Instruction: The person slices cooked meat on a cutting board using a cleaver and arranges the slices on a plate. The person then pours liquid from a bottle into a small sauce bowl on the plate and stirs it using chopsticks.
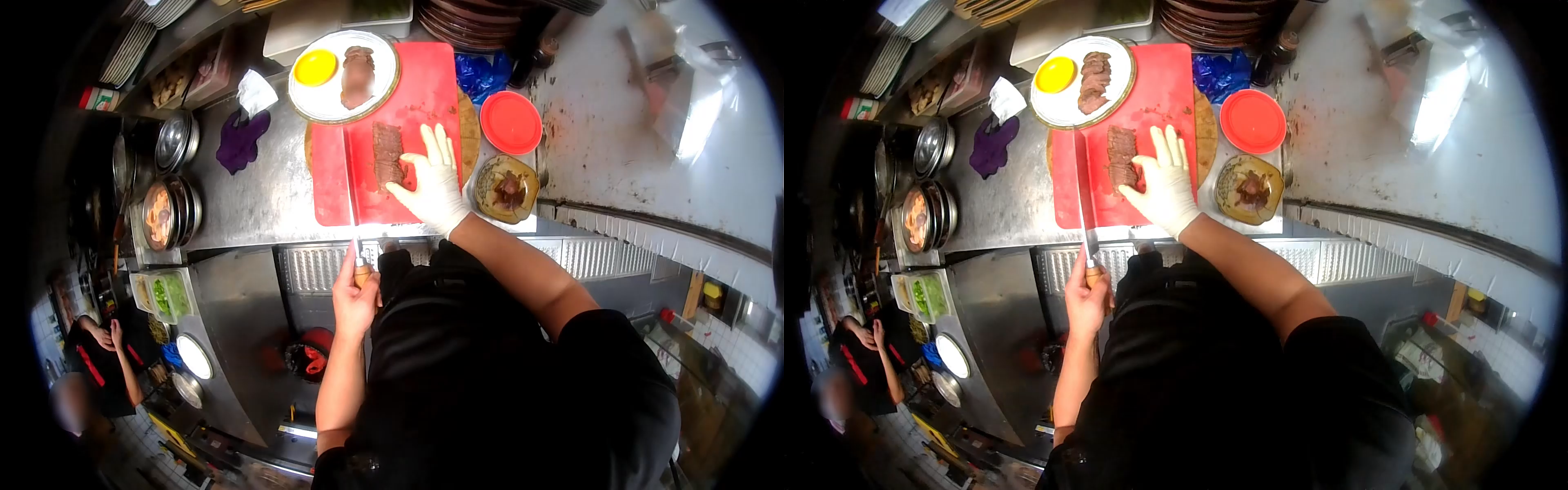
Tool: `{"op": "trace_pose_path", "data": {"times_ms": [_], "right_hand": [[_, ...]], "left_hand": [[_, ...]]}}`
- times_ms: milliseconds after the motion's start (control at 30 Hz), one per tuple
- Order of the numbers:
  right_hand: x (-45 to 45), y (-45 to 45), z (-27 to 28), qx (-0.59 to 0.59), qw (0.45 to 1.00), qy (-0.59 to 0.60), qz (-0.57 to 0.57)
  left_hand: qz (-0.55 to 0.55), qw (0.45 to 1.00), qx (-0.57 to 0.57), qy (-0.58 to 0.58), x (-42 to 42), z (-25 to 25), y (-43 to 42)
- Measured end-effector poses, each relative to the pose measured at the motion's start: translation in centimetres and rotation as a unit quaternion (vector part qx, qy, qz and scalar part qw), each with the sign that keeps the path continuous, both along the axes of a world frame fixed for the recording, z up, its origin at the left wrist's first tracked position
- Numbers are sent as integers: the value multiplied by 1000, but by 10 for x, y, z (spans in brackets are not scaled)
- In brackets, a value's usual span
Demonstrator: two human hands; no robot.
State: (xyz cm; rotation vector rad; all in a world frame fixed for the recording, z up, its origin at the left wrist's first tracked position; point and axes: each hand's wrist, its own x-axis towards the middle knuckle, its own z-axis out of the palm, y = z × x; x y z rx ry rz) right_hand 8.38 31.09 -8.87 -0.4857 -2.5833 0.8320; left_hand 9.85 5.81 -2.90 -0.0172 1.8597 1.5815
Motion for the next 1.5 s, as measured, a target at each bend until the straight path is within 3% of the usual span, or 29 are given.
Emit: {"op": "trace_pose_path", "data": {"times_ms": [133, 233, 267, 300, 367, 467, 600, 700, 733, 833, 900, 967, 1233, 1500], "right_hand": [[-7, 4, 5, 3, 999, 20, 41], [-6, 8, 6, -1, 999, 29, 26], [-3, 11, 5, -3, 999, 35, 19], [0, 13, 4, -6, 999, 31, 18], [9, 18, 1, -11, 1000, 22, 15], [19, 19, -2, -13, 1000, 0, 17], [27, 20, -10, -24, 1000, -2, 7], [29, 20, -5, -27, 1000, -3, -7], [28, 21, -5, -28, 1000, 0, -10], [28, 15, -6, -32, 999, -2, -19], [20, 9, -5, -22, 1000, -9, -20], [15, 3, -6, -26, 999, -19, -29], [6, -5, -17, -45, 998, -7, -40], [4, -4, -22, -29, 998, 0, -49]], "left_hand": [[52, 998, -28, 33, -5, 5, -7], [49, 967, -124, 216, -29, -23, -28], [15, 905, -215, 367, -44, -26, -30], [-6, 886, -287, 364, -61, -30, -35], [-57, 777, -339, 527, -108, -80, -59], [-128, 755, -450, 459, -160, -97, -55], [-179, 743, -469, 443, -207, -134, -54], [-77, 656, -394, 639, -215, -153, -54], [-41, 638, -391, 662, -207, -127, -37], [-47, 818, -264, 509, -173, -91, 11], [-61, 891, -170, 417, -153, -73, 52], [-24, 968, -92, 233, -143, -67, 82], [-83, 982, -92, 143, -148, -76, 117], [-48, 995, -41, 74, -144, -69, 124]]}}
